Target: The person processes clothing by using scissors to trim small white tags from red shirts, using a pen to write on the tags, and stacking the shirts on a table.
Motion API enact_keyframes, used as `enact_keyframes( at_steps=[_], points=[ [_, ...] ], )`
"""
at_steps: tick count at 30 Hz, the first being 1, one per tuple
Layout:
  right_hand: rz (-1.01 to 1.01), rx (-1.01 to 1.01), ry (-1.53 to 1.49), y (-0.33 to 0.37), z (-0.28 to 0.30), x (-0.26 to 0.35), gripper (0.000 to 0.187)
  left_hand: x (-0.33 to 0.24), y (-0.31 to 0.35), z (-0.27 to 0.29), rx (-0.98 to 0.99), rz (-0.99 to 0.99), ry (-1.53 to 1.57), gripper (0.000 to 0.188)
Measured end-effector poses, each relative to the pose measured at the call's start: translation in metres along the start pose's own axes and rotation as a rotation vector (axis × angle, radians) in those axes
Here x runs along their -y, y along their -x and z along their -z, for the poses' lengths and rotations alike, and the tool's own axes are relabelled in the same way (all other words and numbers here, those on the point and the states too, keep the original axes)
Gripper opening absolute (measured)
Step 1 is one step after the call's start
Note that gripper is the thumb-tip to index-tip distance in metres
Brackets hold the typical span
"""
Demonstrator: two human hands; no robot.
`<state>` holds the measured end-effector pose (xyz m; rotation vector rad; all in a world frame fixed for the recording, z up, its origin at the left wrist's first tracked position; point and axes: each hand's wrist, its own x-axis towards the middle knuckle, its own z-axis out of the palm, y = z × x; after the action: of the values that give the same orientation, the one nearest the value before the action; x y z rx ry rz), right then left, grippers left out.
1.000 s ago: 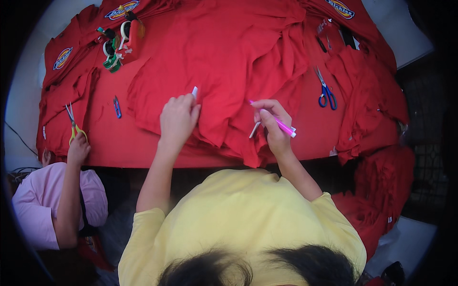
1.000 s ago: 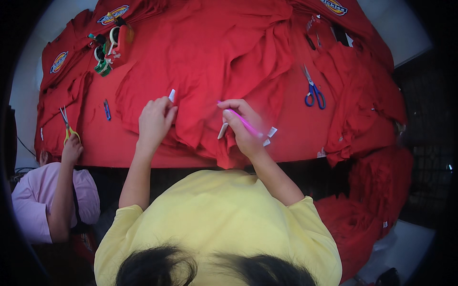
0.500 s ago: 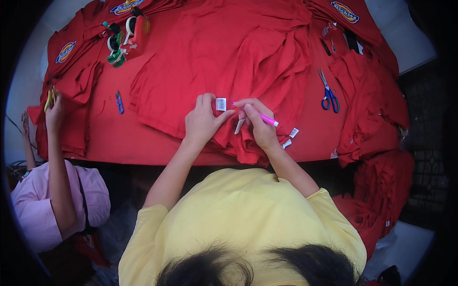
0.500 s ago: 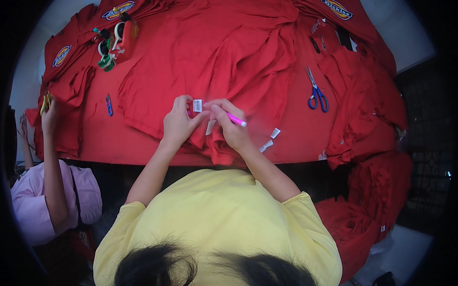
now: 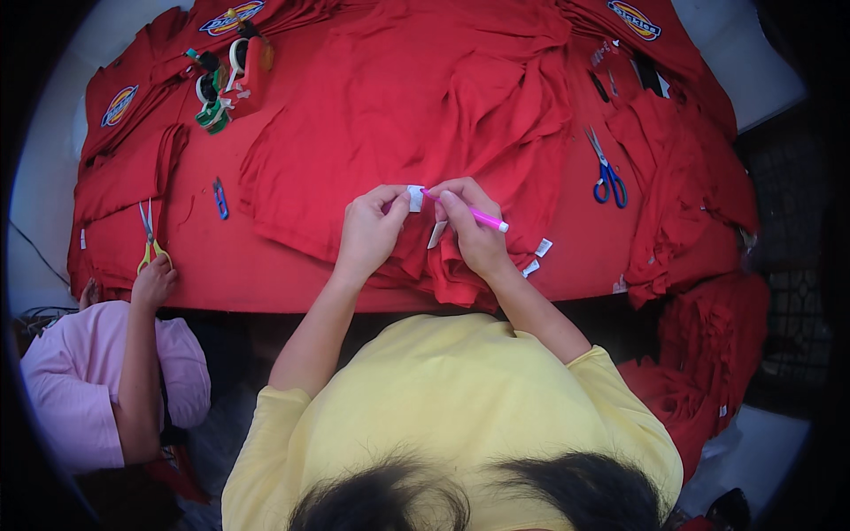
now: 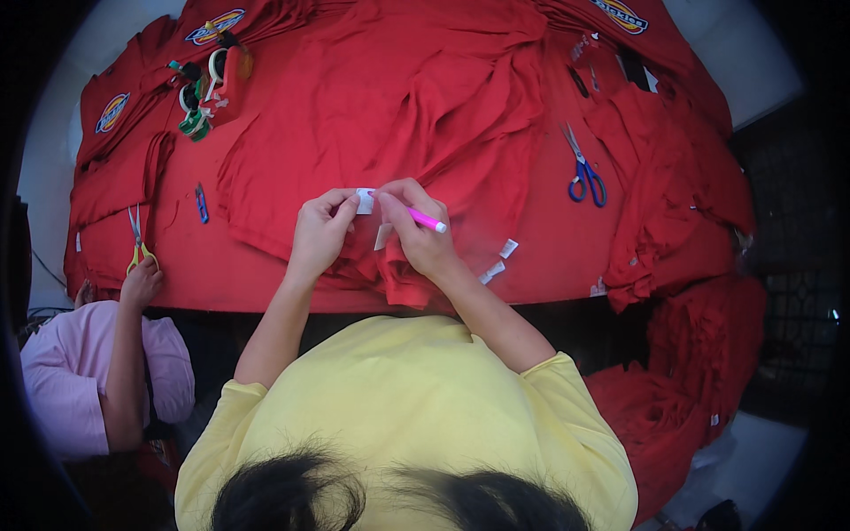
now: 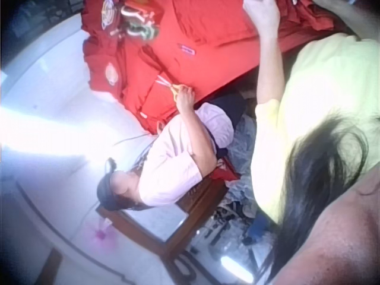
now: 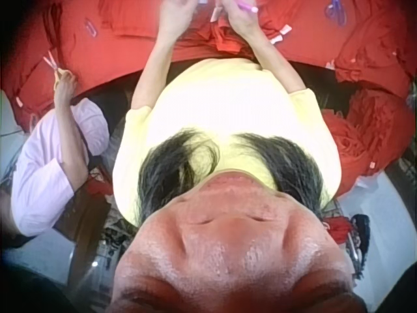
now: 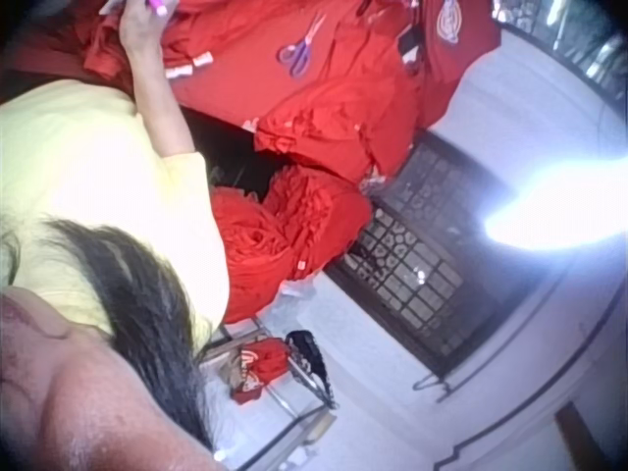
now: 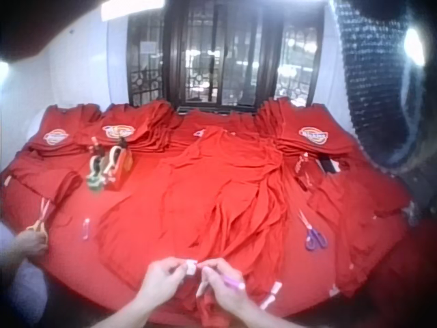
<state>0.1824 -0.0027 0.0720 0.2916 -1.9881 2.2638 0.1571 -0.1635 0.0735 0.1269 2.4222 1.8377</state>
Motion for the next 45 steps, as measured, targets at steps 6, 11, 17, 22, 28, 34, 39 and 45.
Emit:
enact_keyframes(
  at_steps=[6, 11, 17, 22, 28, 34, 39, 45],
  points=[
    [-0.031, -0.088, -0.096, 0.002, 0.005, -0.012, 0.022, 0.000, 0.003, -0.002, 0.032, 0.050, 0.008, 0.023],
    [0.085, -0.141, -0.225, 0.008, 0.015, -0.007, 0.023, 0.007, -0.002, 0.002, 0.032, 0.077, 0.048, 0.023],
    [0.111, -0.157, -0.346, 0.014, 0.029, -0.005, 0.037, 0.016, 0.000, 0.008, 0.012, -0.099, -0.424, 0.035],
    [0.084, -0.218, -0.408, 0.019, 0.041, -0.003, 0.044, 0.033, -0.011, 0.046, 0.122, -0.082, -0.536, 0.032],
    [0.146, -0.208, -0.413, 0.019, 0.029, -0.005, 0.036, -0.045, 0.011, 0.019, 0.223, -0.269, -0.221, 0.045],
    [0.033, -0.255, -0.247, 0.029, 0.016, -0.008, 0.025, -0.019, 0.022, -0.020, 0.454, -0.065, -0.133, 0.046],
    [0.227, -0.254, 0.423, 0.044, 0.012, 0.009, 0.039, -0.028, 0.020, -0.016, 0.448, 0.049, -0.132, 0.027],
    [0.098, -0.515, 0.219, 0.061, 0.027, 0.032, 0.034, -0.043, -0.038, 0.057, 0.300, -0.158, -0.226, 0.025]
  ],
)
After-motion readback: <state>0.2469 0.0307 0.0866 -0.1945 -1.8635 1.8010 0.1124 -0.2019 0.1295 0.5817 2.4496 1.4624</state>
